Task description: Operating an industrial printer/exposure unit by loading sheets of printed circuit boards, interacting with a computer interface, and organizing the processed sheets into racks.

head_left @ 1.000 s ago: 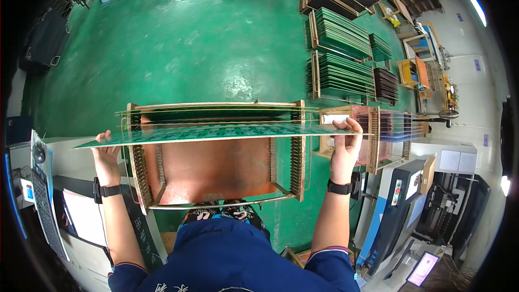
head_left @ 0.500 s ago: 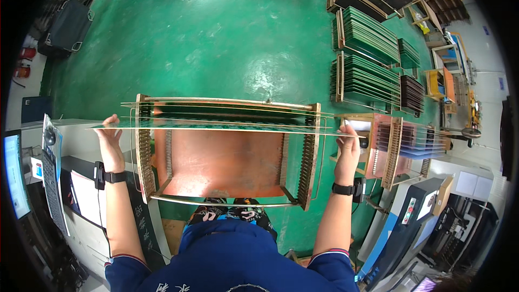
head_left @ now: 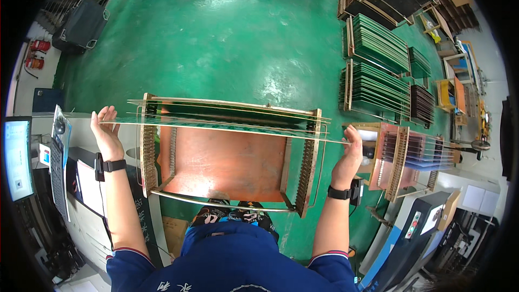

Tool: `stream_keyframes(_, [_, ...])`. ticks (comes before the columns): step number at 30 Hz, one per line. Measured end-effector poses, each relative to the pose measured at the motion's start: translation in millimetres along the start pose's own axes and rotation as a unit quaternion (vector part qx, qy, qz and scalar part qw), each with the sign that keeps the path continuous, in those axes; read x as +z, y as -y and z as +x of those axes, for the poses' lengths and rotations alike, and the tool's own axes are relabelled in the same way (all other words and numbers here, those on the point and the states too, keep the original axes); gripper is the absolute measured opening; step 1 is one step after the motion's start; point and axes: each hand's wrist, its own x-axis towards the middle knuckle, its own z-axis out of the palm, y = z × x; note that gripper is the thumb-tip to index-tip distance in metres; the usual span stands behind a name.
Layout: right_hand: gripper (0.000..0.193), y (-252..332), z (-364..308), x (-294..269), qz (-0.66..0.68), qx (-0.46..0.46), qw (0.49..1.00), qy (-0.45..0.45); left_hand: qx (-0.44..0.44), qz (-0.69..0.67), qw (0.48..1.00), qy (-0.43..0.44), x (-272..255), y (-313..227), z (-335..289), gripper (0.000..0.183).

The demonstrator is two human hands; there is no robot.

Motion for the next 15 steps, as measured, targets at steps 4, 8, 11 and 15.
stream_keyframes(4, [0.04,-2,0,3,-0.051,-0.034,0.998,0.026,-0.002,0.04,0.999,-0.026,-5,21,11,0.05])
stream_keyframes(8, [0.048,-42,1,23,-0.109,0.09,0.989,0.032,-0.066,0.213,0.975,0.001,-11,68,20,0.053])
stream_keyframes(11, [0.047,-62,-5,23,-0.03,0.188,0.981,0.038,-0.084,0.22,0.972,0.013,-2,84,15,0.058])
stream_keyframes(15, [0.04,-56,-5,15,0.011,0.253,0.964,0.078,-0.054,0.187,0.981,-0.019,-1,83,17,0.055])
